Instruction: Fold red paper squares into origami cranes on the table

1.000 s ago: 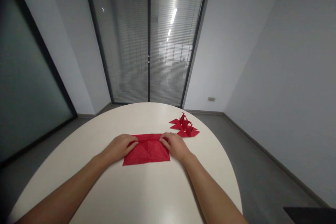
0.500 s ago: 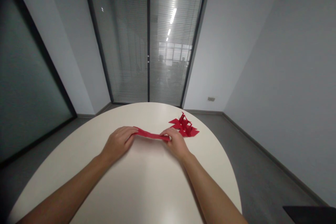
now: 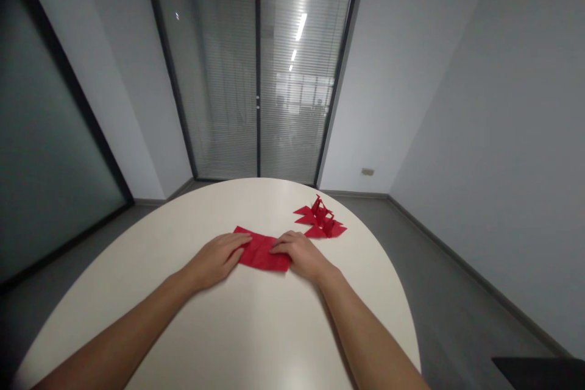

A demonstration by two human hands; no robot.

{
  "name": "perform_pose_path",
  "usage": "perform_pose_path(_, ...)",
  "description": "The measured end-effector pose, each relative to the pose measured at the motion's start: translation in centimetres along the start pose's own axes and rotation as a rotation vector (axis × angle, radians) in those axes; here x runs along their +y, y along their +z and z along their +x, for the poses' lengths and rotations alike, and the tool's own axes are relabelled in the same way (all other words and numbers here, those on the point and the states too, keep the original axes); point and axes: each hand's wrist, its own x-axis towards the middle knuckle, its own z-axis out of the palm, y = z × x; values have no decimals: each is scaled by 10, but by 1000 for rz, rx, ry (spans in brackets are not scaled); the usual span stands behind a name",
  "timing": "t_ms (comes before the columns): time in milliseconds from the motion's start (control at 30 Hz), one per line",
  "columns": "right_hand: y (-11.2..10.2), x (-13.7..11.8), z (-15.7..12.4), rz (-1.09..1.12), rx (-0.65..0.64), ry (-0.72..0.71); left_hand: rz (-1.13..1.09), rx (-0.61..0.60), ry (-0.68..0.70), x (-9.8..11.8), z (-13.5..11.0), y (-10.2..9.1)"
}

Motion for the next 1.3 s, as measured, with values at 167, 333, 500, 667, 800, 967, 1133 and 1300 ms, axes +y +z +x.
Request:
perform_pose_path(167, -5, 3, 1, 5, -41, -28, 9, -121, -27, -5, -1, 21)
perform_pose_path(333, -9, -12, 5, 78, 82, 41, -37, -104, 23, 1, 2, 18)
perform_pose_path(500, 6, -30, 10, 112, -123, 69, -50, -160, 34, 12, 6, 15)
perform_pose_path(667, 13, -30, 9, 94, -264, 233, 103, -241, -122, 11, 8, 21)
perform_pose_path(800, 14, -27, 8, 76, -250, 256, 217, -127, -256, 11, 10, 22)
perform_pose_path(967, 21, -23, 8, 50, -171, 293, 93, 8, -63, 21, 14, 21)
perform_pose_path(1133, 22, -16, 7, 75, -102, 224, -52, -118, -34, 21, 8, 29)
perform_pose_path(1300, 17, -8, 3, 48, -75, 212, -6, -100, -111, 0, 4, 33)
